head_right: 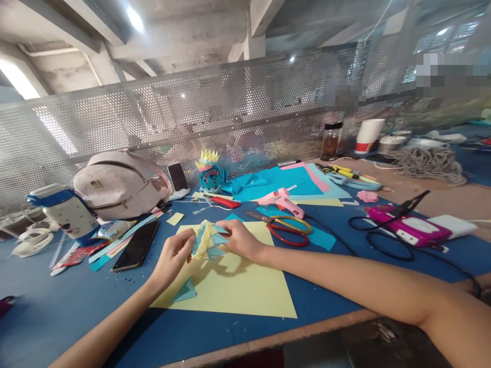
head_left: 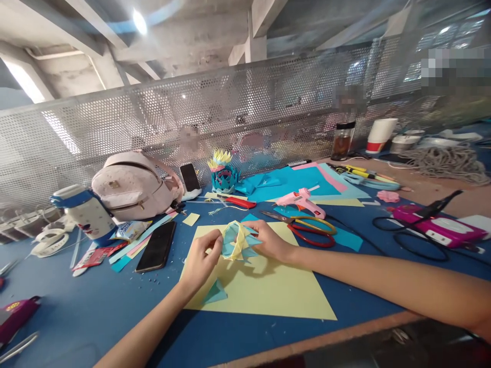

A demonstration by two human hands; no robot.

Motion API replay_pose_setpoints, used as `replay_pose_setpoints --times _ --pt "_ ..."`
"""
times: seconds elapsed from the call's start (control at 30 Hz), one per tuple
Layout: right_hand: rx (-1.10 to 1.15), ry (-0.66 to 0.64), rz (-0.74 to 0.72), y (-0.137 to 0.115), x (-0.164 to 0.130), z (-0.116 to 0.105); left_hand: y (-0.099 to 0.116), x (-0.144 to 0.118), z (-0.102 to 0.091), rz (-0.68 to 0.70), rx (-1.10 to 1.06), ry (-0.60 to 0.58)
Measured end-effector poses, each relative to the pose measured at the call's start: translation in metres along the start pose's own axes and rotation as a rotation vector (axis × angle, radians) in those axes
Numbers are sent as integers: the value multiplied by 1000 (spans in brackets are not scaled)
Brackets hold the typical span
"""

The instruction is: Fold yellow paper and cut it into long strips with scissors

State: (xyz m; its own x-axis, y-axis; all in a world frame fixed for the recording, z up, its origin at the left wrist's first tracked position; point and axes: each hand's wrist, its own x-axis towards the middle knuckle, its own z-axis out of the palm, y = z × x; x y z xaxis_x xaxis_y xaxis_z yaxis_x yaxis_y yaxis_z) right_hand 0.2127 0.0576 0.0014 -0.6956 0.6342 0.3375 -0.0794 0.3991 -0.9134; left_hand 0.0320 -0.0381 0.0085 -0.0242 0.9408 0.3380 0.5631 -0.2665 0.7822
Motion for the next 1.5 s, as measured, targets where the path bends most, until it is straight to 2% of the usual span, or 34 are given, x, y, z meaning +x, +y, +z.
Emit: replay_pose_setpoints --times 0.47,0.6,0.8,1.1,1.33,1.5 --pt "58 -43 -6 -5 -1 -2 4 -1 2 73 93 -35" --pt "-20 -54 -29 -8 -2 -3 3 0 2 107 120 -56" --pt "-136 4 -153 -11 -6 -4 2 1 5 113 117 -127" --pt "-164 51 -145 -8 -6 -4 2 1 6 88 122 -164" --pt "-149 49 -180 -11 -8 -3 2 1 9 77 122 -139" --pt "-180 104 -201 -6 -6 -6 0 2 10 81 114 -86"
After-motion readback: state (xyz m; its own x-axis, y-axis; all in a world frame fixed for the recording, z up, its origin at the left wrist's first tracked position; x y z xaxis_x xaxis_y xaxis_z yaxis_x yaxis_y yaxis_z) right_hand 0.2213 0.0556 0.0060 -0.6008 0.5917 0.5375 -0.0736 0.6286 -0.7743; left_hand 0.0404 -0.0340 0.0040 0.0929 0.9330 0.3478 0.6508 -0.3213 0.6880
